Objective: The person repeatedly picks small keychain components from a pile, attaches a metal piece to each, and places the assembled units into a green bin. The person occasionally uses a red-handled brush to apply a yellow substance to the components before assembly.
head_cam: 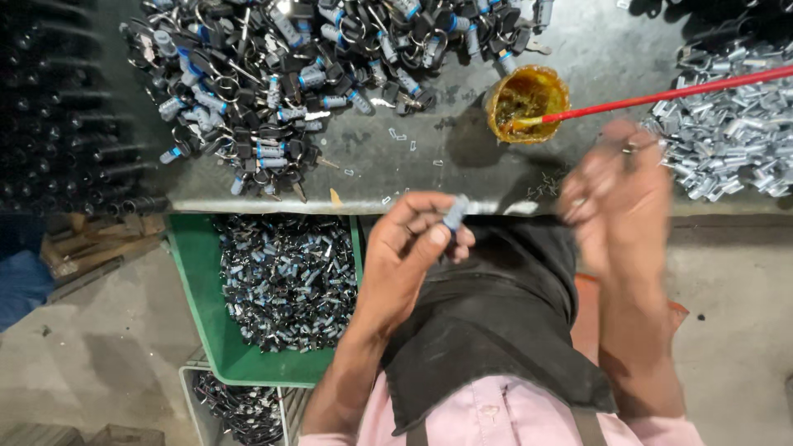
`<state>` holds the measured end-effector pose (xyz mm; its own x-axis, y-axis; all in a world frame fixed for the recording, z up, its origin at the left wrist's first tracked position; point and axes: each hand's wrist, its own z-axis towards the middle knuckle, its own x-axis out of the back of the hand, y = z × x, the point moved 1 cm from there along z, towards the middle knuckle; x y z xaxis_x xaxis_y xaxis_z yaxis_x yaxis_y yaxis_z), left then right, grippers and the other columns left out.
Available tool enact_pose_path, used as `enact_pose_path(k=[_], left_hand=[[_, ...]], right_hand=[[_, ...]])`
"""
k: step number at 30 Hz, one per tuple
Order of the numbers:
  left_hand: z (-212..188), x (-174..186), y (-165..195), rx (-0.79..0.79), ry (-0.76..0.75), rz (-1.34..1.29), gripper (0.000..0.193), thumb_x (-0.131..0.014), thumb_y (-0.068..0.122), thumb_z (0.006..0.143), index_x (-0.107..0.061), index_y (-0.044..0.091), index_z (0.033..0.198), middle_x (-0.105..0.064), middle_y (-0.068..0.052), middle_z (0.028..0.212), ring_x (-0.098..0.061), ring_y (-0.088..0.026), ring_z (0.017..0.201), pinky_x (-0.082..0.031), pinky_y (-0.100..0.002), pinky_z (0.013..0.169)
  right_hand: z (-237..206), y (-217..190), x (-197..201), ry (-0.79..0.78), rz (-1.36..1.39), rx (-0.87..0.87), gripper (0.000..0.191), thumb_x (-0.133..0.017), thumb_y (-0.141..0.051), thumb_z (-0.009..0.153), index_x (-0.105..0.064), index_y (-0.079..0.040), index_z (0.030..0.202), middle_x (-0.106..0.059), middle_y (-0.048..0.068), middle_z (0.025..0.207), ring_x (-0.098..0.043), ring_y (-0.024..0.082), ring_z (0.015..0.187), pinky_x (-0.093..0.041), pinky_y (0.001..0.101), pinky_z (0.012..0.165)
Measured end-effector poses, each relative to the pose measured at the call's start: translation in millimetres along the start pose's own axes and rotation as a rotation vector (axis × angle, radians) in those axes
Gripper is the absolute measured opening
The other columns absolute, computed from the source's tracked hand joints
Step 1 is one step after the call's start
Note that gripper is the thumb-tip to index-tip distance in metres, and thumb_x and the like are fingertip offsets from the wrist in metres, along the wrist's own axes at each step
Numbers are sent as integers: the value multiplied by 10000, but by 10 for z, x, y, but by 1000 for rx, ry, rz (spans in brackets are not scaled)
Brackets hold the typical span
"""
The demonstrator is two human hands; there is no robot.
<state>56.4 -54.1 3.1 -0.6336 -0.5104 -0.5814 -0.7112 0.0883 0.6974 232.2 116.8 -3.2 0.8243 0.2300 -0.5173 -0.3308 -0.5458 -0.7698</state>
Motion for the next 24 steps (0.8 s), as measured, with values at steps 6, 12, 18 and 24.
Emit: enact_pose_path(k=[6,12,18,24], left_hand=[[444,-71,-180,9,31,-175,230,-630,172,1075,-591,16,1239,-664,-68,988,-632,-141,918,-538,-323,868],[638,-12,-320,108,71,-367,289,-656,251,1042,-596,44,1236,-648,-42,945,-621,-142,868,-535,-327,824],[611,-56,-314,123,14,-452,306,-662,257,1052,-587,39,1253,-630,-45,917,-598,-147,842,-526,-337,804],[215,-9,429,-104,-304,377,232,-682,301,1032,-586,89,1041,-631,-61,1180,-597,-180,1042,-515,-392,911]], right_hand=[[149,-446,-106,56,-915,454,130,-711,-13,1154,-676,96,1216,-728,160,1042,-756,219,921,-639,260,814],[-4,-455,-212,126,-534,434,115,-690,-21,1089,-665,83,1132,-715,155,942,-751,203,796,-644,279,730],[-121,-288,-100,172,-594,482,108,-682,6,1125,-652,110,1137,-704,170,935,-750,221,810,-656,310,752],[-130,-403,-231,83,-793,686,115,-655,11,1198,-620,120,1187,-710,212,1023,-771,248,920,-685,350,855]])
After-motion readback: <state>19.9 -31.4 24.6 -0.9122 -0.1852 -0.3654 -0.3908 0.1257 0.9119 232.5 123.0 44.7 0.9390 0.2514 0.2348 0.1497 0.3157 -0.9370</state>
